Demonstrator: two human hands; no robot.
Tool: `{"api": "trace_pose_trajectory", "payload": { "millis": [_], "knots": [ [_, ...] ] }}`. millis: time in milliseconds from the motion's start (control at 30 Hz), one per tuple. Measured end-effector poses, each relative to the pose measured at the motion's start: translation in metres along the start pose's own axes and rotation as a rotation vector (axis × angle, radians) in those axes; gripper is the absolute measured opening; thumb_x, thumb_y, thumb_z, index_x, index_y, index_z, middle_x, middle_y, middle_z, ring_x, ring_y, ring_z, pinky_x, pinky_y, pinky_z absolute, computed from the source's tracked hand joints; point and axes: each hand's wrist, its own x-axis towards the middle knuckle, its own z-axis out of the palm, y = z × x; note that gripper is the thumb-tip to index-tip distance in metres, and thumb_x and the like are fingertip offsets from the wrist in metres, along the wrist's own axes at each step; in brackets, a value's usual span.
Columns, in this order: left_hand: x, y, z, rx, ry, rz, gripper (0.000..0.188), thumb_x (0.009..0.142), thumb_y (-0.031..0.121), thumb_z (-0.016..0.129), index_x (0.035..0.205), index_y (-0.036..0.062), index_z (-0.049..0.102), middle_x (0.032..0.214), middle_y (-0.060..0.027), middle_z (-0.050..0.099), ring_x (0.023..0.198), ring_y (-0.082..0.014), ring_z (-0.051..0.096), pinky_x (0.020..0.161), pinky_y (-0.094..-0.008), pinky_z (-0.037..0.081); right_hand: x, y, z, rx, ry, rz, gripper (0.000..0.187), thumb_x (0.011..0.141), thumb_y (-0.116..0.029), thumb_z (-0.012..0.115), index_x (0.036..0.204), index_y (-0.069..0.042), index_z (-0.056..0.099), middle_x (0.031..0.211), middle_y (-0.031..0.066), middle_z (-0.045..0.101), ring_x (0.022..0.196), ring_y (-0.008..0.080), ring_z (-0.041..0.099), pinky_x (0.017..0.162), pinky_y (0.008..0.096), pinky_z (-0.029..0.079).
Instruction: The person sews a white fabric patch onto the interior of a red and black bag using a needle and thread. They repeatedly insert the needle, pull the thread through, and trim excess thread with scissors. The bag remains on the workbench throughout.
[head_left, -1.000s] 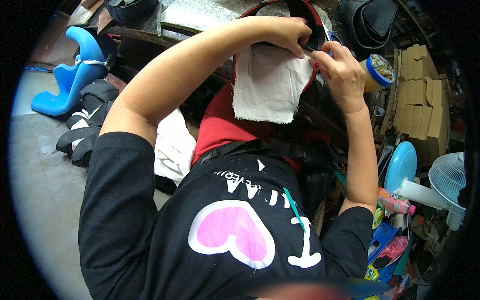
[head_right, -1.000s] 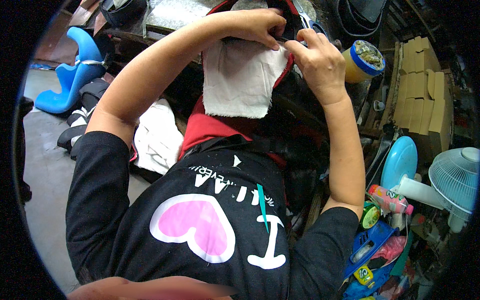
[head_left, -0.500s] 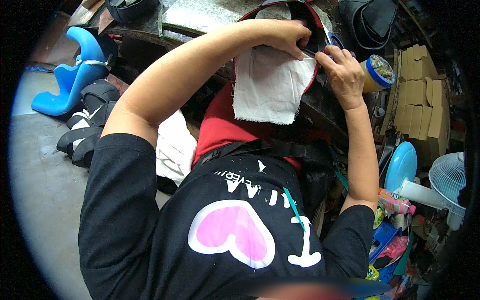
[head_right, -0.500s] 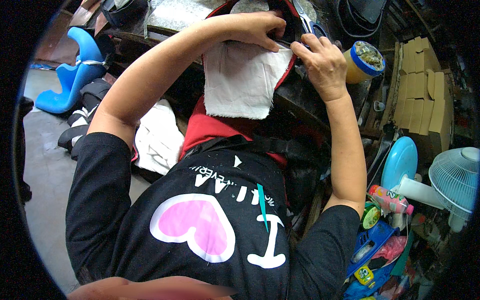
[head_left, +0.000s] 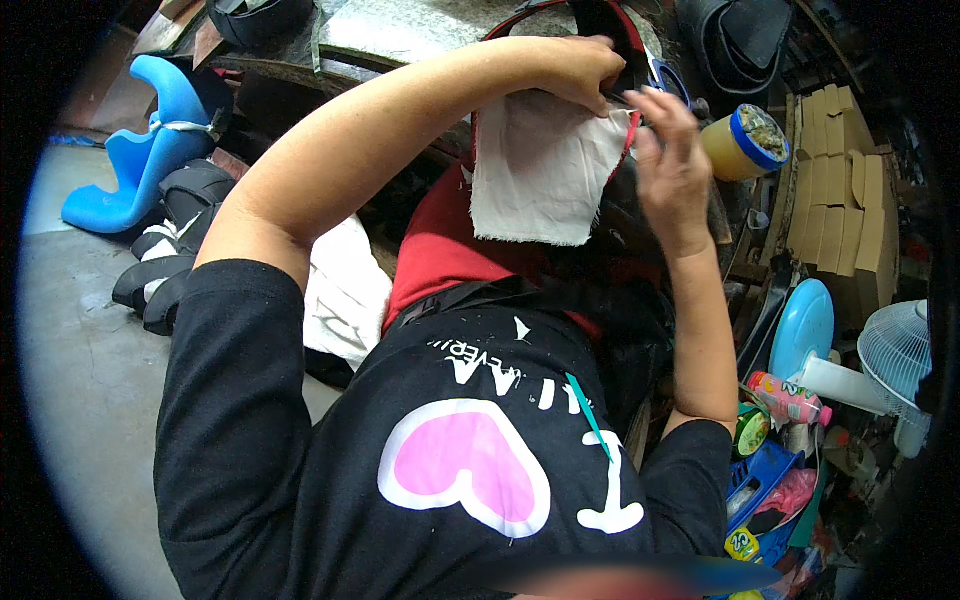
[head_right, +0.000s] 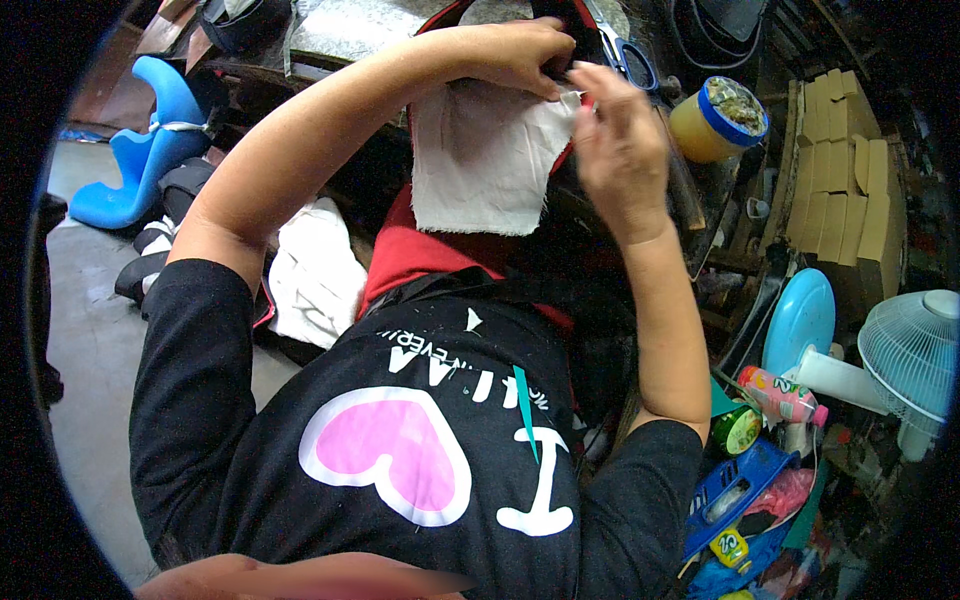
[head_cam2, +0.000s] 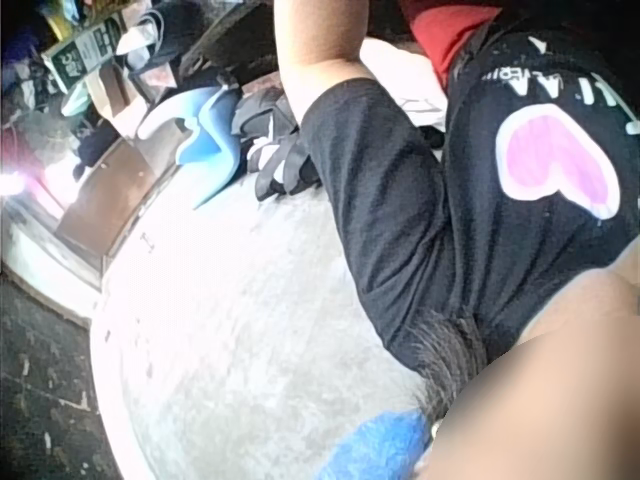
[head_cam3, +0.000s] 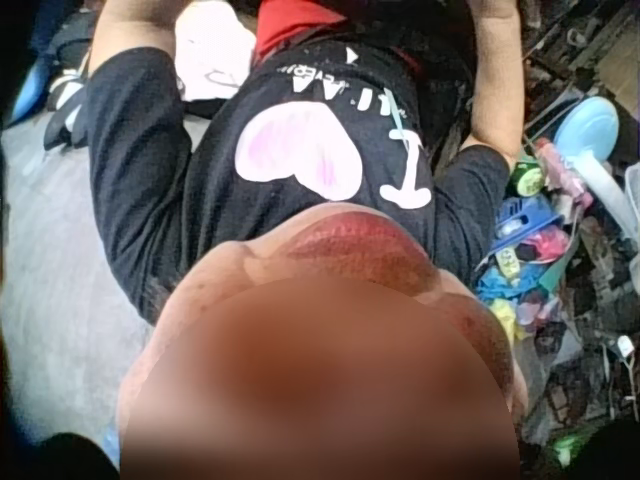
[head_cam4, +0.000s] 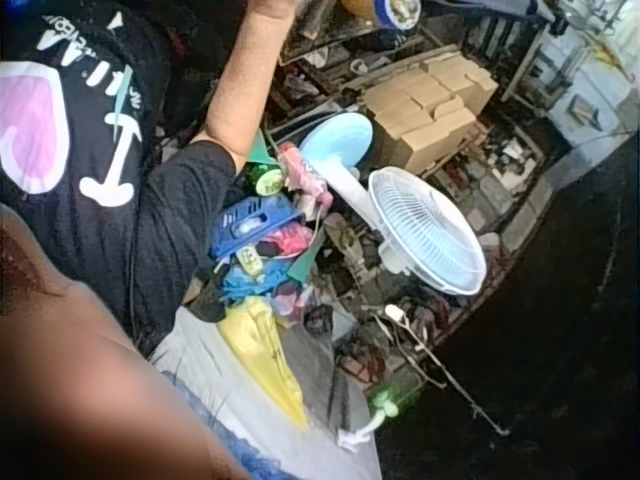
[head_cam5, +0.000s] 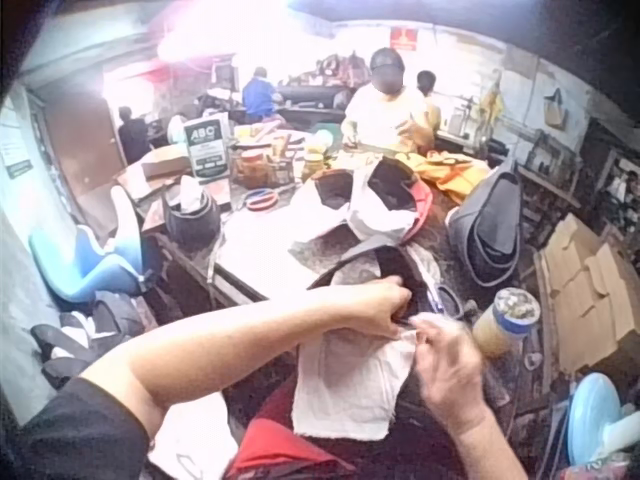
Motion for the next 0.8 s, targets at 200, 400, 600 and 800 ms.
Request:
{"api": "trace_pose_trajectory", "payload": {
  "millis": [200, 400, 600, 800],
  "knots": [
    [-0.004, -0.005, -0.001, -0.061, -0.001, 0.031, 0.042, 0.078, 0.031, 0.080, 0.103, 0.0008, 0.065, 0.105, -0.0192, 0.060, 0.098, -0.0346, 0.062, 0.084, -0.0416, 0.050, -0.018, -0.010, 0.016, -0.230, -0.133, -0.034, 0.056, 0.093, -0.030, 0.067, 0.139, -0.007, 0.046, 0.114, 0.0132, 0.069, 0.107, 0.0320, 0.066, 0.105, 0.0493, 0.045],
    [-0.005, -0.010, -0.008, -0.247, -0.057, -0.054, 0.033, 0.077, 0.024, 0.079, 0.098, 0.0016, 0.068, 0.101, -0.0161, 0.063, 0.091, -0.0318, 0.065, 0.080, -0.0400, 0.052, -0.025, -0.004, 0.003, -0.312, -0.191, 0.028, 0.045, 0.093, -0.032, 0.068, 0.127, -0.007, 0.054, 0.110, 0.0117, 0.069, 0.106, 0.0292, 0.065, 0.105, 0.0478, 0.043],
    [-0.001, -0.004, -0.004, -0.061, 0.051, 0.057, 0.022, 0.076, 0.018, 0.077, 0.089, 0.0017, 0.071, 0.094, -0.0157, 0.065, 0.086, -0.0329, 0.066, 0.077, -0.0410, 0.053, -0.006, -0.008, -0.002, -0.182, -0.132, 0.118, 0.030, 0.091, -0.022, 0.069, 0.116, -0.007, 0.059, 0.102, 0.0108, 0.066, 0.100, 0.0307, 0.062, 0.095, 0.0449, 0.044],
    [0.003, -0.012, 0.000, -0.075, 0.050, 0.057, 0.020, 0.078, 0.019, 0.075, 0.087, 0.0016, 0.070, 0.091, -0.0177, 0.067, 0.086, -0.0347, 0.067, 0.077, -0.0428, 0.053, -0.010, -0.024, 0.025, -0.138, -0.138, 0.097, 0.030, 0.087, -0.010, 0.068, 0.114, -0.005, 0.056, 0.107, 0.0156, 0.066, 0.104, 0.0334, 0.064, 0.095, 0.0456, 0.048]
  ]
}}
